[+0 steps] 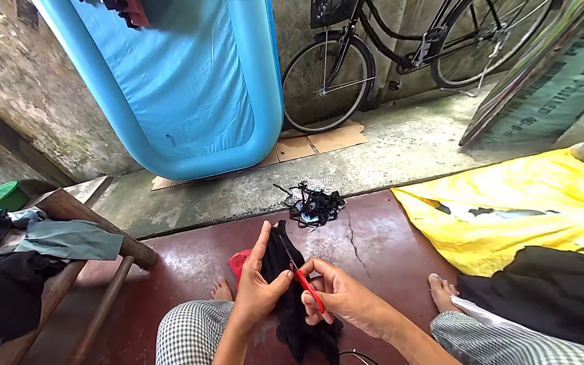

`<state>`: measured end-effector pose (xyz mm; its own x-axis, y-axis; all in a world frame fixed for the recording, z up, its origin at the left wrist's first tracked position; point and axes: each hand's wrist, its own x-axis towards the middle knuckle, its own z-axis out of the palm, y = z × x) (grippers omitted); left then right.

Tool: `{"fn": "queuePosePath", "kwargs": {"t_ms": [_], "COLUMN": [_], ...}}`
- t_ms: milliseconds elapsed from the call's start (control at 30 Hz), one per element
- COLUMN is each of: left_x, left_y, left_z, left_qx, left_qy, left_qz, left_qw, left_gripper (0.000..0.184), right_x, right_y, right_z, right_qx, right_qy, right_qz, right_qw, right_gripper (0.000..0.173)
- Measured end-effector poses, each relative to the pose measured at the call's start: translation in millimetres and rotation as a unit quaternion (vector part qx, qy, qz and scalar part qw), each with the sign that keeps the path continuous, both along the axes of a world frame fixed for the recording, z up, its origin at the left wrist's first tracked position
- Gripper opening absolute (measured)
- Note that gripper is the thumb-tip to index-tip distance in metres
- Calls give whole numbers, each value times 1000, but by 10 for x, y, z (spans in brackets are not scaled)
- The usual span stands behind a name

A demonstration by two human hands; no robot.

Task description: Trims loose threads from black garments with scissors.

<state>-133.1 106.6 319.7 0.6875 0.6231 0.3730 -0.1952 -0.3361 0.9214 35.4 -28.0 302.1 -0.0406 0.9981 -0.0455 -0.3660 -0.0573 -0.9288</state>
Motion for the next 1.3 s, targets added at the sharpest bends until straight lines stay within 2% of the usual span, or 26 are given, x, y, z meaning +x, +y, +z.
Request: {"fn": "queuePosePath", "kwargs": {"t_ms": [567, 1100, 1300], "left_x": [64, 119, 133], "left_y": [-33, -109, -147], "left_z": [-68, -138, -157], "left_qx": [10, 12, 12], "left_qy": [-6, -2, 3], "left_qz": [-19, -30, -42], "left_qw": [1000, 999, 999], "left_gripper": [96, 98, 98], "right_x": [60, 28, 66], "right_y": [7, 18, 17], "right_z": [-16, 0, -10], "right_qx": [25, 6, 16], "right_qy": [-14, 13, 0], "right_qz": [15, -36, -28], "right_qw": [999, 999, 999], "right_gripper": [45, 36, 41]}}
